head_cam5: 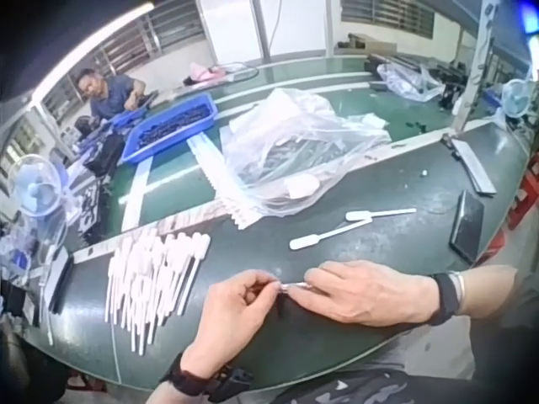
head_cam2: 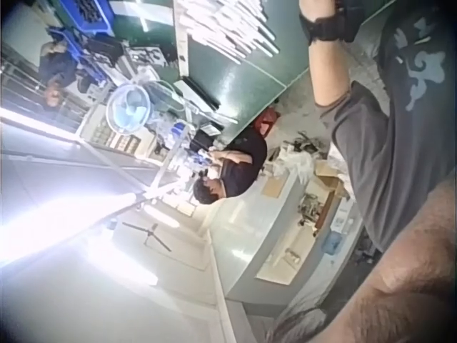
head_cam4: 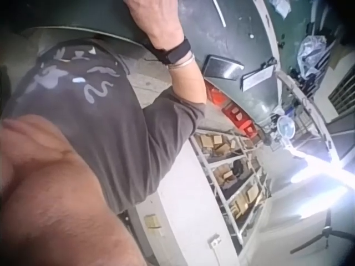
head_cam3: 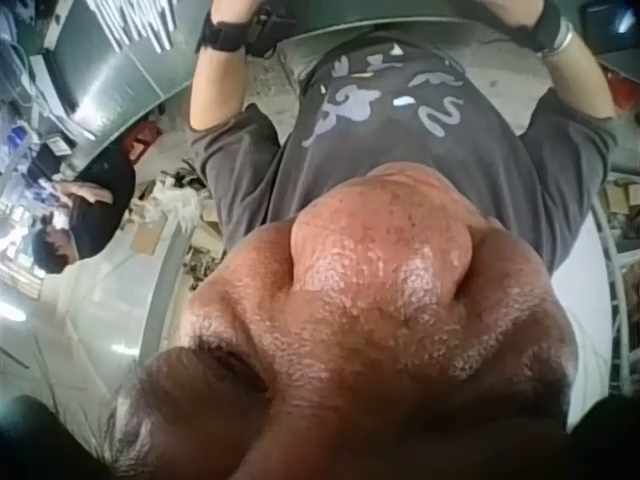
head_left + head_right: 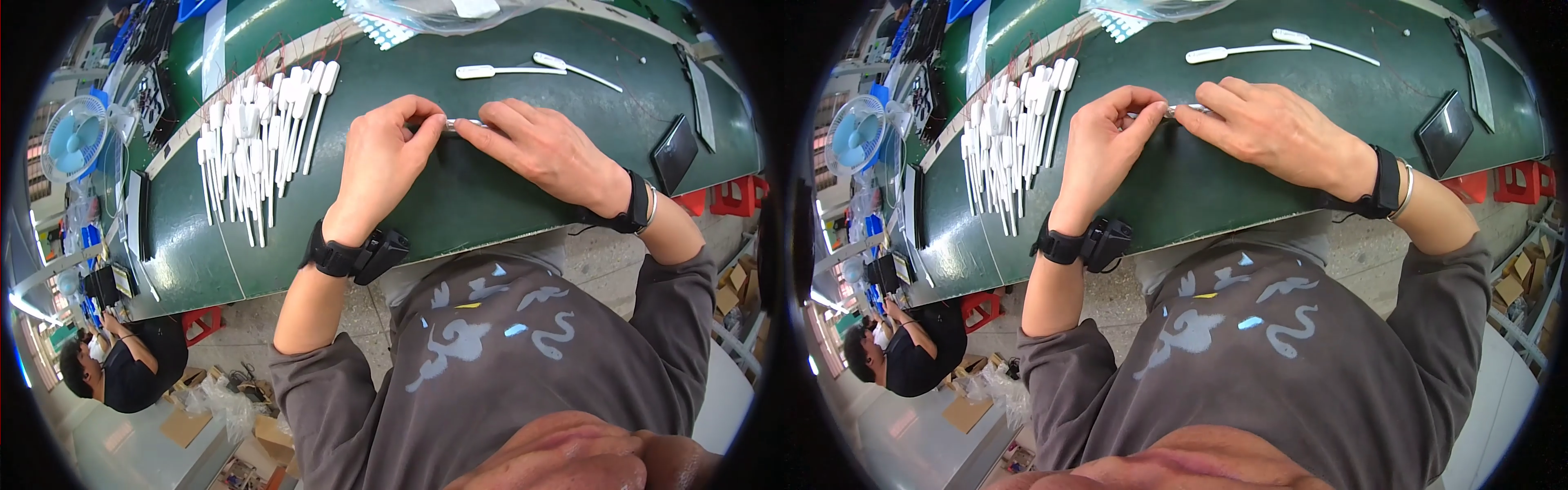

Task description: The person assembles antenna components by hand, inserting a wire into a white plastic housing and pressing two white plastic sticks into the housing before setting the assembly down.

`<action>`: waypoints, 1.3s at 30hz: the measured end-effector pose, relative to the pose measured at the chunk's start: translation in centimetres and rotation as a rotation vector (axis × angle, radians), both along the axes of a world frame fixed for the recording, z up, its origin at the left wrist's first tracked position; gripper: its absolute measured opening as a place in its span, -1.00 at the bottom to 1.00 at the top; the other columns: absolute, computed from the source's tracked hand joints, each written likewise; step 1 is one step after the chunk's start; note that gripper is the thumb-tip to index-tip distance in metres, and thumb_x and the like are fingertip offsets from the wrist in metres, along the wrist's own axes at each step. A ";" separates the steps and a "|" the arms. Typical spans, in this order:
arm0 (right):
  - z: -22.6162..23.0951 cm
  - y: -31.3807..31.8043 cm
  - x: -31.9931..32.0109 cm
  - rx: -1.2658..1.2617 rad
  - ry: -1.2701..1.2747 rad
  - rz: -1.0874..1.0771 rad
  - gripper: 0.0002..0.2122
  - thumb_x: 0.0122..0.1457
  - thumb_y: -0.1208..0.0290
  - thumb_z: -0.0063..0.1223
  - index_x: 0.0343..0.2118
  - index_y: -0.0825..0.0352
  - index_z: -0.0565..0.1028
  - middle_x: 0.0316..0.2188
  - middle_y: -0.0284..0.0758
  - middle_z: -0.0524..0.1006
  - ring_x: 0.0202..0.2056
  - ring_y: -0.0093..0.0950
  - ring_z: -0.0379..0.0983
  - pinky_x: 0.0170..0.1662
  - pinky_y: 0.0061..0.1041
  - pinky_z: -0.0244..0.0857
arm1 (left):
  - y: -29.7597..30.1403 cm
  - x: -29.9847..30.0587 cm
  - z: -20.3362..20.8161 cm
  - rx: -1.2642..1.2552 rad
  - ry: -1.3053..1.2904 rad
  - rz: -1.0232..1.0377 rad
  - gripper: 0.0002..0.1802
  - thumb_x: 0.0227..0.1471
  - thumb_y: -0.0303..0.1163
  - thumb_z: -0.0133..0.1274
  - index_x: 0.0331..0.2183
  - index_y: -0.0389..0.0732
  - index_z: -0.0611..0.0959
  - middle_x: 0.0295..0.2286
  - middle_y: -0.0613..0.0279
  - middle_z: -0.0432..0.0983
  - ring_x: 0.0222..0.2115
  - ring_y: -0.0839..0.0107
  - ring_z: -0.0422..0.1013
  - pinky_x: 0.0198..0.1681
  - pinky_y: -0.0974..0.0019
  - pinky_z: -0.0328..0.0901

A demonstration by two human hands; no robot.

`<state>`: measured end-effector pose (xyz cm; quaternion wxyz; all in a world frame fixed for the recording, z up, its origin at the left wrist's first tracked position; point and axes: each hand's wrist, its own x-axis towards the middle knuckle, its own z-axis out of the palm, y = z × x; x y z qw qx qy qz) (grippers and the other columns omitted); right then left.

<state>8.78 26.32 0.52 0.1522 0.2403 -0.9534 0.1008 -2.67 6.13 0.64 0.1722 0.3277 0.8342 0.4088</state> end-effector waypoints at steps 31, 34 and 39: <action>0.1 1.1 -4.8 -1.680 -1.007 -0.186 -0.79 0.35 0.36 0.02 -0.11 0.39 0.54 -0.40 -0.38 0.57 -0.58 -0.78 0.34 -0.59 -0.75 0.26 | 2.8 -2.4 -0.3 0.463 0.297 0.101 -0.72 0.08 -0.52 0.22 -0.12 -0.27 0.65 -0.21 0.20 0.59 -0.30 0.46 0.52 -0.36 0.42 0.46; 0.2 1.0 -4.8 -1.571 -0.892 -0.200 -0.76 0.35 0.35 0.02 -0.08 0.41 0.54 -0.41 -0.37 0.57 -0.59 -0.75 0.37 -0.58 -0.72 0.29 | 2.7 -1.8 0.2 0.610 -0.112 0.148 -0.68 0.09 -0.49 0.21 -0.07 -0.28 0.62 -0.17 0.20 0.56 -0.26 0.49 0.50 -0.33 0.44 0.46; 0.4 0.5 -4.2 -1.469 -0.839 -0.186 -0.76 0.36 0.34 0.01 -0.07 0.41 0.54 -0.39 -0.36 0.57 -0.61 -0.73 0.38 -0.57 -0.70 0.32 | 2.3 -1.2 -0.1 0.533 -0.520 0.079 -0.69 0.14 -0.45 0.17 -0.07 -0.30 0.61 -0.20 0.22 0.55 -0.26 0.54 0.47 -0.29 0.48 0.43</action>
